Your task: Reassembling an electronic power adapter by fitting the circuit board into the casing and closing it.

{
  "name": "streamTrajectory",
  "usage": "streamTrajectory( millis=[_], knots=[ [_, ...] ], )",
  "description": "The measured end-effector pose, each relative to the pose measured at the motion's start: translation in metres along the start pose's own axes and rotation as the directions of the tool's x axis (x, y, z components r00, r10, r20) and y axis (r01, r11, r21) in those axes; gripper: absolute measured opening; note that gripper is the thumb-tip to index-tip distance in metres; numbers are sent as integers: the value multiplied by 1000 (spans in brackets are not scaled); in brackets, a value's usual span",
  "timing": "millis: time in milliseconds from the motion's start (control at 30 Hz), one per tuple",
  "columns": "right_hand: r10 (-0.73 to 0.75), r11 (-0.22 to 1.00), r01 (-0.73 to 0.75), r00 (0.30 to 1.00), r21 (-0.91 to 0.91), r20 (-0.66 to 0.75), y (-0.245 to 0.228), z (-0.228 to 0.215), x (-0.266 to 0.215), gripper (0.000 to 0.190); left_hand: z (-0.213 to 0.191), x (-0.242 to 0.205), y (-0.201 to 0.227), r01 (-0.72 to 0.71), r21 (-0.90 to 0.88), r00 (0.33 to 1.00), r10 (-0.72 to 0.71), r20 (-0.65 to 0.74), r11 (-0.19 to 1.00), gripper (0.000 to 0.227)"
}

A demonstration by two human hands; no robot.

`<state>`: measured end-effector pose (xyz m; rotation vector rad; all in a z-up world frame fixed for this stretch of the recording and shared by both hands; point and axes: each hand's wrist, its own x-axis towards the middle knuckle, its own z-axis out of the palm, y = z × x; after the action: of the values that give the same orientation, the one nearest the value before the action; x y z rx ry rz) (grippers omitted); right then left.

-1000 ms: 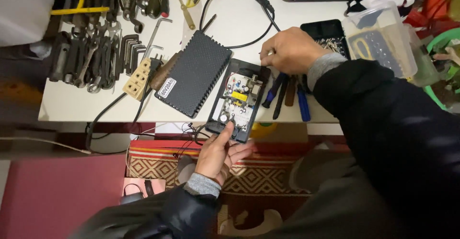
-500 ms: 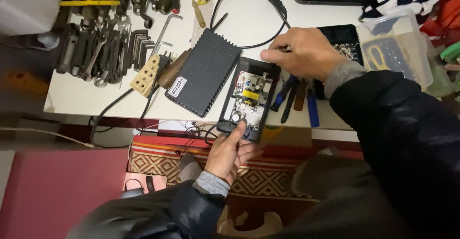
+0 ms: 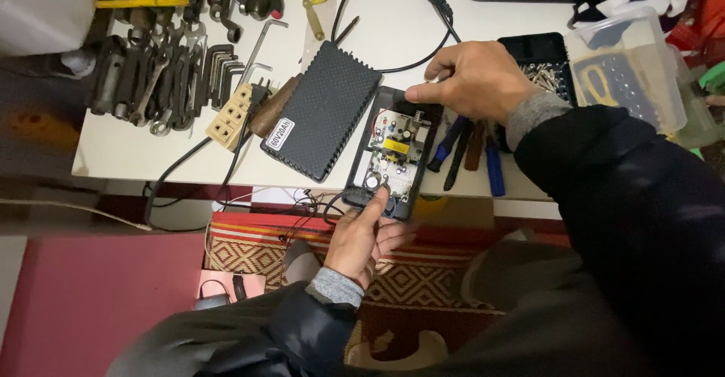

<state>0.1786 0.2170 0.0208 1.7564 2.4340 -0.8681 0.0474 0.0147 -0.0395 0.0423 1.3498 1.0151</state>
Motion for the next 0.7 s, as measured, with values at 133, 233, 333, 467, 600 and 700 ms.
streamTrajectory(
  millis=[133,233,333,467,600,700],
  knots=[
    [-29,1000,29,999,-9,-15,6,1,3,58,0,4,-4,-19,-28,1000,19,-7,999,48],
    [-67,998,66,997,-4,-42,11,3,7,61,2,1,0,23,9,998,-23,-52,1000,56],
    [-57,998,58,998,29,-31,7,1,2,59,0,4,-2,24,5,997,-23,-71,1000,57],
    [-69,991,77,995,106,-74,20,12,11,59,-4,13,-12,-23,-102,1000,22,-10,995,52],
    [-137,974,160,980,160,-144,28,18,12,59,-13,30,-28,-50,-188,999,52,7,981,56],
    [-150,975,172,977,139,-154,27,16,7,55,-7,9,-16,-51,-181,999,52,-3,982,55]
  ],
)
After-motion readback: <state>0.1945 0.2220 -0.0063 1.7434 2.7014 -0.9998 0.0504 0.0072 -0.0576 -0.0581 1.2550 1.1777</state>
